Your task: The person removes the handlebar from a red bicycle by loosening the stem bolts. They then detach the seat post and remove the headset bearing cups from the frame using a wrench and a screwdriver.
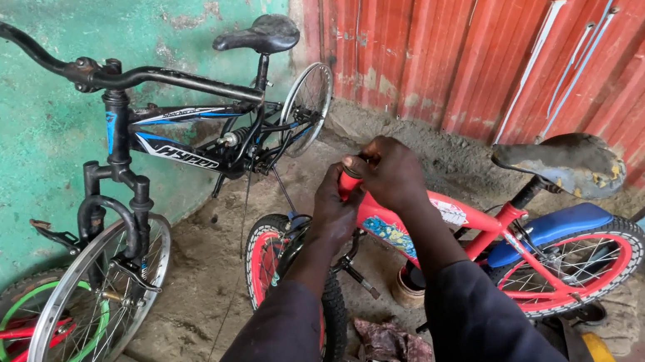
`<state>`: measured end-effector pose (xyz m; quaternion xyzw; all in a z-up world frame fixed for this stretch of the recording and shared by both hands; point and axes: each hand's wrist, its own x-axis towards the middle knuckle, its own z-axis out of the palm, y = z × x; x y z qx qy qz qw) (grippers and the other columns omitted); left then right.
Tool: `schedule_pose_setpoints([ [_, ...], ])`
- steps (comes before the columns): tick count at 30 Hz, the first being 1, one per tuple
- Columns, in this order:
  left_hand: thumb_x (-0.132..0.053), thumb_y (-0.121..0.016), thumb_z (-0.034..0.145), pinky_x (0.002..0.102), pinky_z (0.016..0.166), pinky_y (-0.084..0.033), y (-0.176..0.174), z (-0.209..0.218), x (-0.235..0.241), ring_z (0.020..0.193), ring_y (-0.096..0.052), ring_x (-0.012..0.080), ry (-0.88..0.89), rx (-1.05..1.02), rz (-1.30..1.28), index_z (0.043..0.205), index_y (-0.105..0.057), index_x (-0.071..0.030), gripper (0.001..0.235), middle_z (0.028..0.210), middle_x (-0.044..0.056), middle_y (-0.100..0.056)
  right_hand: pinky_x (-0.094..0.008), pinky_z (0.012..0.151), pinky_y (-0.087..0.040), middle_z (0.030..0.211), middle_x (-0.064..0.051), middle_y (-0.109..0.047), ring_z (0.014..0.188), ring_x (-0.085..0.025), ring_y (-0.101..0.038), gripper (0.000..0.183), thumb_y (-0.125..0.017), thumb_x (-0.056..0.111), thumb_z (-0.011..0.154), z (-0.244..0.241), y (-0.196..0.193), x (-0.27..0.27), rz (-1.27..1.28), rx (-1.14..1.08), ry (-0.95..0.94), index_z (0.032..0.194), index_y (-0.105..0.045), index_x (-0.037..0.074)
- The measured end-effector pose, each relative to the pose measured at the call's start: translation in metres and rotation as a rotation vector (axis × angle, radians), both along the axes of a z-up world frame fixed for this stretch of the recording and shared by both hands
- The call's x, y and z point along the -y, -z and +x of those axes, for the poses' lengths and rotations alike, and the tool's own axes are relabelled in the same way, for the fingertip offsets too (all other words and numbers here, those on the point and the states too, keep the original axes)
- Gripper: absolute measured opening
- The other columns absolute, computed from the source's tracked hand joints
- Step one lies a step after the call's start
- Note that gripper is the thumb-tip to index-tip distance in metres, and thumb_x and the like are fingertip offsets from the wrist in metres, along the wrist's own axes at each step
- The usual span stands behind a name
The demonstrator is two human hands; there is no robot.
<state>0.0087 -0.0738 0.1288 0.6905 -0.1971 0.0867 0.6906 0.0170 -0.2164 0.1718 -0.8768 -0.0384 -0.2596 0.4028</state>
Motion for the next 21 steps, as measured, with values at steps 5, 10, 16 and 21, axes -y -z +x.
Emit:
schedule_pose_setpoints([
  [5,-0.017,-0.069,0.094,0.048,0.097,-0.051,-0.001,-0.001,-0.003,0.112,-0.067,0.0325,0.000,-0.005,0.039,0.125,-0.064,-0.014,0.031,0.110,0.016,-0.071,-0.044,0.092,-0.053,0.103,-0.018,-0.075,0.101,-0.035,-0.069,0.033,-0.051,-0.009,0.093,-0.032,-0.047,-0.008,0.030,0.037,-0.379,0.098,-0.079,0.008],
  [10,-0.016,-0.070,0.093,0.048,0.100,-0.049,0.003,0.002,-0.001,0.113,-0.065,0.0314,0.015,0.013,0.024,0.127,-0.063,-0.012,0.034,0.112,0.018,-0.070,-0.045,0.082,-0.056,0.091,-0.007,-0.070,0.094,-0.028,-0.071,0.026,-0.077,0.033,0.088,-0.014,-0.025,0.002,-0.102,-0.055,0.027,0.110,-0.074,0.018],
  [16,-0.018,-0.069,0.095,0.049,0.099,-0.050,0.000,-0.002,-0.002,0.113,-0.066,0.0346,0.001,0.002,0.055,0.127,-0.063,-0.014,0.033,0.112,0.017,-0.071,-0.037,0.091,-0.052,0.102,-0.010,-0.073,0.098,-0.020,-0.062,0.036,-0.052,-0.005,0.095,-0.031,-0.041,-0.003,0.163,-0.043,-0.298,0.107,-0.080,0.015],
  [21,-0.017,-0.069,0.094,0.048,0.098,-0.050,0.001,0.000,-0.002,0.110,-0.067,0.0319,0.004,0.019,0.032,0.126,-0.064,-0.013,0.032,0.110,0.017,-0.071,-0.048,0.091,-0.055,0.100,-0.013,-0.074,0.100,-0.031,-0.071,0.029,-0.072,0.026,0.093,-0.013,-0.024,0.003,0.021,-0.104,-0.080,0.117,-0.071,0.011],
])
